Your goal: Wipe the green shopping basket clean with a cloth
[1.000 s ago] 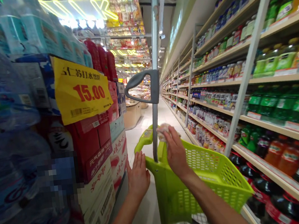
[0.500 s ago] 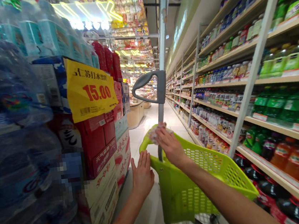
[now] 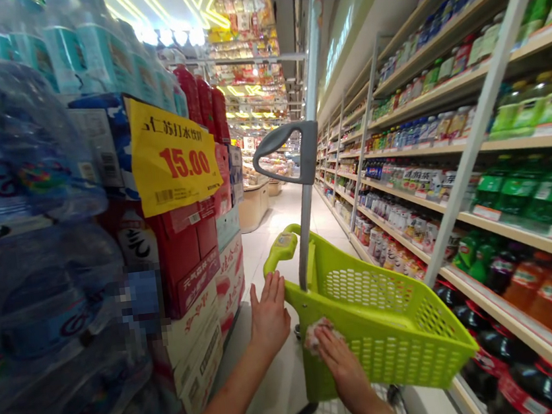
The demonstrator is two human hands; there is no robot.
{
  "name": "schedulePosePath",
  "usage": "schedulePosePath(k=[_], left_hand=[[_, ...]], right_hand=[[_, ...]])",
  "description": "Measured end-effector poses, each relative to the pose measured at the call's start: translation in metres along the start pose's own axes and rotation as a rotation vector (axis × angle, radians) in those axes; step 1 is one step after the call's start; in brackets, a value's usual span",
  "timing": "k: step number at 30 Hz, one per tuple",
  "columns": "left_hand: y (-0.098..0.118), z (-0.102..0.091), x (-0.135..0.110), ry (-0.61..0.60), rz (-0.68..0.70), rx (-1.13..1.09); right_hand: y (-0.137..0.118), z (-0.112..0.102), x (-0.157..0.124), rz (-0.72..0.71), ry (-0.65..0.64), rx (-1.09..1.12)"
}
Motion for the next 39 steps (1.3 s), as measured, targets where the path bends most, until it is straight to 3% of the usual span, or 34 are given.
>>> schedulePosePath(k=[5, 9, 12, 18, 21, 25, 31, 36, 39], left_hand=[[0.009, -0.002, -0.002, -0.027, 0.031, 0.001], [0.018, 0.000, -0.004, -0.073, 0.075, -0.021], [0.028, 0.001, -0.005, -0.074, 0.094, -0.010], [0.046, -0.004, -0.001, -0.029, 0.077, -0.074], [0.043, -0.007, 0.004, -0.007, 0.082, -0.124], [0.036, -0.006, 0.011, 0.003, 0.102, -0.170], [0.051, -0.001, 0.016, 0.031, 0.114, -0.276], [0.052, -0.011, 0.017, 0.146, 0.092, -0.381], [0.049, -0.010, 0.022, 0.079, 0.169, -0.408]], right_hand=[[-0.002, -0.003, 0.024, 0.084, 0.072, -0.020], [-0.006, 0.021, -0.024, 0.062, -0.006, -0.023], [0.000, 0.022, -0.050, 0.117, -0.016, -0.026], [0.017, -0.017, -0.009, 0.184, 0.093, -0.052], [0.018, -0.030, -0.004, 0.174, 0.112, -0.037], [0.023, -0.051, 0.016, 0.297, 0.170, 0.063], [0.021, -0.060, 0.072, 0.436, 0.215, 0.239], [0.023, -0.068, 0.069, 0.406, 0.165, 0.288], [0.026, -0.081, 0.061, 0.395, 0.165, 0.235]])
Point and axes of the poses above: each hand's wrist, its own x-axis towards the middle knuckle, its own z-axis out of the palm, y = z × x, the point moved 7 cm from there along x, towards the middle knuckle, and after that the axes turned 6 degrees about z, right-handed, at the moved point
